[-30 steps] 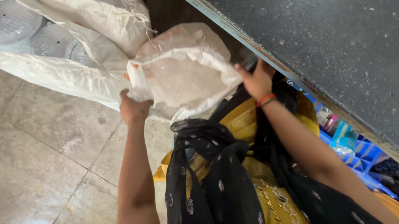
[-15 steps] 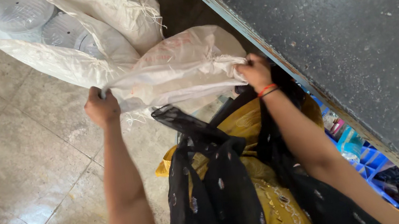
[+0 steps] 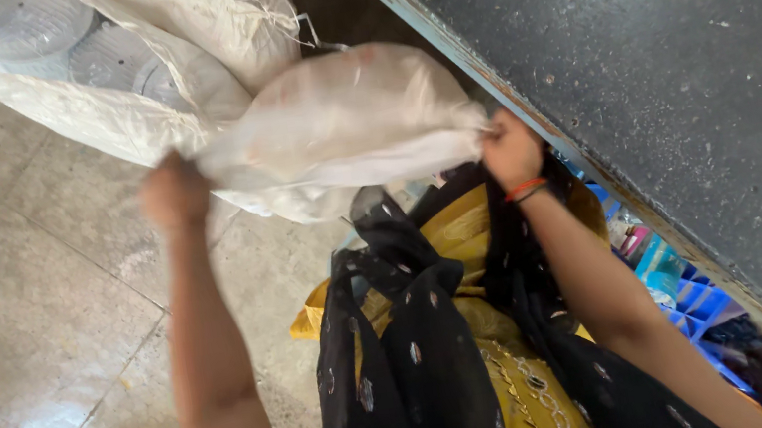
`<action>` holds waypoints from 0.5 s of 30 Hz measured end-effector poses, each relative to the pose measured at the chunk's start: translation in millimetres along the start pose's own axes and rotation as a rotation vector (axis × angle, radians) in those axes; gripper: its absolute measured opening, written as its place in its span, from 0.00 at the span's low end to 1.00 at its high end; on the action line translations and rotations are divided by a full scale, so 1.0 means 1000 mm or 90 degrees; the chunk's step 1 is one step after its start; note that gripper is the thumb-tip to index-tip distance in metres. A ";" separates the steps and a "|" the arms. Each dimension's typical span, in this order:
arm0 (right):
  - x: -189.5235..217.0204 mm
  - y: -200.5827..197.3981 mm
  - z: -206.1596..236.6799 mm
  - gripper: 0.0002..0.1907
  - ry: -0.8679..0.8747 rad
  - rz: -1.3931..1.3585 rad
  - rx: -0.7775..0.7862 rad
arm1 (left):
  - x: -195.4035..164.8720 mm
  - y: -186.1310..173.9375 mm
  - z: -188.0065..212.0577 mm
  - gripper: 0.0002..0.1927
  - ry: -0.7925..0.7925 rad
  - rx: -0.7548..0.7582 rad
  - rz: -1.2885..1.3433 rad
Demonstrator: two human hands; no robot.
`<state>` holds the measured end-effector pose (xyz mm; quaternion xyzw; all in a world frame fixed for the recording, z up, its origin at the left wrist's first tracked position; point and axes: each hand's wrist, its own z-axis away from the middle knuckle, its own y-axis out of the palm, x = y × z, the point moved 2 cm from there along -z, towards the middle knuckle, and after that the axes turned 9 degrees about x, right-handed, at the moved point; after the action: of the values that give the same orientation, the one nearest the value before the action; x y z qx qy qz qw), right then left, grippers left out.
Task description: The person unpacks plastic trays from a large white sack and places them on a metal table. They remove plastic wrapping from the trays and stack them in neat piles.
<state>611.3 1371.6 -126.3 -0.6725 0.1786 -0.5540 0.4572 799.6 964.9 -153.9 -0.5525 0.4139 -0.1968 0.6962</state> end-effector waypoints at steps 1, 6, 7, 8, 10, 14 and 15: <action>-0.007 0.002 0.004 0.11 -0.050 0.035 -0.007 | 0.015 0.003 0.006 0.08 -0.082 -0.008 -0.003; -0.032 0.011 0.016 0.15 0.072 -0.244 -0.035 | 0.005 0.022 0.026 0.06 -0.137 -0.079 0.057; -0.032 0.012 0.016 0.14 0.087 -0.363 -0.048 | -0.016 0.025 0.022 0.06 -0.101 -0.071 0.062; -0.030 0.013 0.015 0.14 0.101 -0.484 -0.061 | -0.035 0.024 0.023 0.06 -0.095 -0.057 0.096; -0.021 0.013 0.010 0.15 0.081 -0.569 -0.033 | -0.070 0.013 0.028 0.20 0.008 -0.104 0.050; -0.005 0.005 0.010 0.15 0.065 -0.619 0.017 | -0.130 0.004 -0.024 0.45 0.267 0.009 -0.135; 0.001 -0.001 0.014 0.14 0.075 -0.531 0.006 | -0.141 0.010 -0.039 0.43 0.308 0.119 -0.152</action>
<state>623.7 1377.1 -125.0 -0.6521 -0.0859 -0.7299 0.1859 685.5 1047.7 -114.9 -0.4674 0.4802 -0.4411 0.5970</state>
